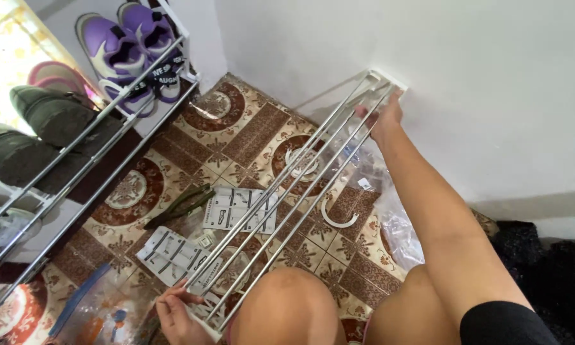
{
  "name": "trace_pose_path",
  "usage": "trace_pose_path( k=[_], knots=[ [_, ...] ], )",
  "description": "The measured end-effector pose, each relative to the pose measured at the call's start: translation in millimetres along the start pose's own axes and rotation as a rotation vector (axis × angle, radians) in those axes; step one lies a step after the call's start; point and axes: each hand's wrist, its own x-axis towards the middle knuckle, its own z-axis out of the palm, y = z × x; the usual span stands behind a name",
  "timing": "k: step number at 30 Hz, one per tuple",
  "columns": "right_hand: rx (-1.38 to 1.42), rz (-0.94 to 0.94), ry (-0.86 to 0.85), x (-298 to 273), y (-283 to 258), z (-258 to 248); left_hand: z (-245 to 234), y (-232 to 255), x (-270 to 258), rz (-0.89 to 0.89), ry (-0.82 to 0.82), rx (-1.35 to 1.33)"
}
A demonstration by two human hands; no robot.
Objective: The person assembles a metal shoe rack by unpacking parts, cutting plastic packaging with scissors, attaching adhesive wall mounts to the rack, and mounting the rack on a wall. The person handles the rack, scissors, adhesive mounts, and packaging throughout the process.
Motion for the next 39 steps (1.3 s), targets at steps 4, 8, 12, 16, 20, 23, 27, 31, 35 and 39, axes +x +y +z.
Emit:
trace_pose_path(
  k=[4,8,12,16,20,23,27,31,35,39],
  knots=[
    [-0.034,0.127,-0.175,24,9,-10,-4,-15,-11,-0.019,0.041,-0.030],
    [0.021,0.141,-0.316,42,10,-15,-10,-25,-12,-0.079,0.035,0.107],
    [0.027,0.129,-0.302,33,6,-13,-34,-71,-18,-0.050,0.057,0.129],
    [0.019,0.139,-0.287,42,6,-14,-28,-56,-22,-0.076,0.072,0.141],
    [0.022,0.140,-0.273,49,7,-18,-16,-27,-30,-0.117,0.071,0.147],
    [0.023,0.141,-0.283,40,2,-12,11,21,-33,-0.053,0.059,0.119],
    [-0.042,0.074,-0.215,46,-6,-11,30,81,-23,-0.052,0.026,-0.068],
    [-0.126,0.046,-0.245,41,-19,-30,21,91,7,0.003,-0.054,0.079],
    [-0.352,0.169,-0.194,3,-41,-47,6,67,35,0.041,-0.138,0.003],
    [-0.650,0.169,-0.120,-31,-58,-59,13,71,51,0.117,-0.175,0.012]
  ],
)
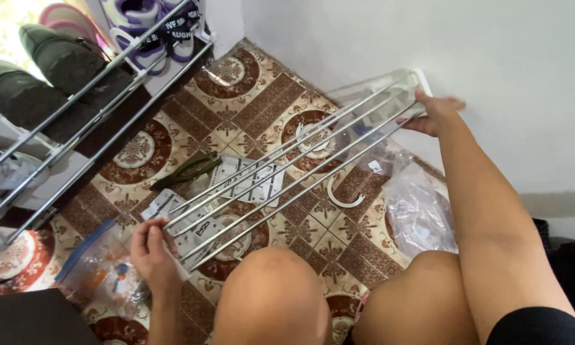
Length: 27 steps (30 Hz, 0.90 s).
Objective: The person assembles a metal shoe rack by unpacking parts, cutting plastic packaging with scissors, attaching adhesive wall mounts to the rack, and mounting the rack on a wall. The person handles the rack, scissors, adhesive mounts, and packaging throughout the process.
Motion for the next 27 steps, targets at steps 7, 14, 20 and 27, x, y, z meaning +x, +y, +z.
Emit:
trace_pose_path(
  k=[7,14,20,27],
  knots=[
    [-1.293,-0.617,0.062,59,32,-42,-25,-11,37,-0.103,0.051,0.045],
    [-1.088,-0.838,0.375,-45,51,-50,-18,16,49,-0.067,-0.128,0.046],
    [-1.056,-0.820,0.510,-44,78,-81,1,27,51,-0.045,-0.207,0.283],
    [-0.914,-0.756,0.619,-53,84,-121,14,5,59,-0.009,-0.290,0.142]
  ],
)
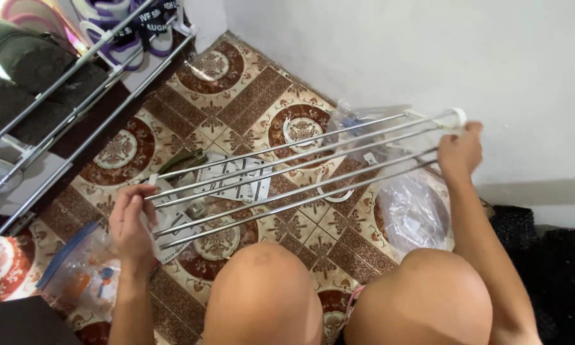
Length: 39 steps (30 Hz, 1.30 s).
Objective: The person assembles a metal shoe rack by unpacking parts, cutting plastic packaging with scissors, attaching adhesive wall mounts to the rack, and mounting the rack on a wall. The person handles the rack, scissors, adhesive mounts, and packaging throughout the process.
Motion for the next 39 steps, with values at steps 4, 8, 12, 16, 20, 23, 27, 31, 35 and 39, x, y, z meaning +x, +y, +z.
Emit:
trace_pose_path(
  k=[4,8,12,16,20,23,27,31,35,39],
  knots=[
    [0.363,0.251,0.009,-22,16,-36,34,27,15,0.243,-0.003,0.061],
    [0.699,0.205,0.238,-37,77,-50,46,-24,36,-0.123,0.092,-0.049],
    [0.914,0.212,0.384,-62,133,-56,57,-73,64,-0.637,-0.105,-0.342],
    [1.044,0.168,0.405,-93,165,-68,78,-21,75,-0.770,-0.208,-0.187],
    [1.174,0.393,0.208,-122,134,-101,83,-10,97,-0.652,-0.444,-0.225],
    [1.017,0.669,0.013,-135,111,-119,85,-5,109,-0.562,-0.565,-0.187],
    [0.711,0.725,-0.360,-149,160,-107,93,-28,126,-0.505,-0.689,-0.186],
    [0.768,0.615,-0.349,-153,153,-99,125,-31,119,-0.462,-0.583,-0.119],
    [0.930,0.385,-0.186,-151,173,-65,147,-104,124,-0.213,-0.297,-0.103],
    [1.017,0.275,-0.027,-153,187,-50,158,-130,129,-0.384,-0.033,-0.144]
  ],
)
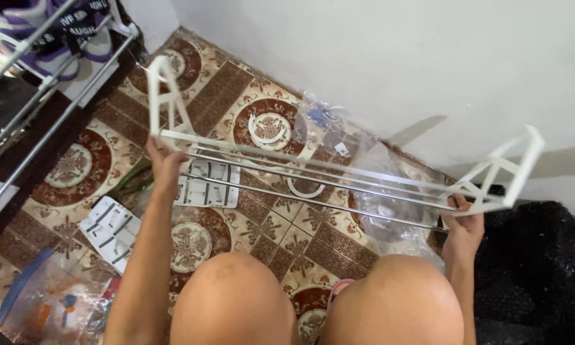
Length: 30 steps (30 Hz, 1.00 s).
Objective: The person assembles a metal shoe rack by unpacking parts, cutting plastic packaging with scissors, attaching adhesive wall mounts to the rack, and mounting the rack on a wall. The person handles the rack, scissors, adhesive mounts, and packaging throughout the process.
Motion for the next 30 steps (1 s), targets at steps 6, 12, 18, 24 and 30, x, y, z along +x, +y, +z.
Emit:
trace_pose_path(
  k=[6,12,18,24,30],
  knots=[
    [0.069,-0.080,0.091,7,23,-10,-2,-18,-7,0.039,-0.104,0.148],
    [0.060,-0.114,0.074,8,25,-9,5,-10,-18,0.037,-0.134,0.136],
    [0.129,-0.076,0.095,9,19,-7,7,-17,-16,0.079,-0.145,0.086],
    [-0.022,-0.038,0.110,12,21,-10,25,6,-29,-0.013,-0.071,0.108],
    [-0.034,0.080,0.198,27,52,-18,25,-69,29,-0.001,-0.020,0.188]
  ],
)
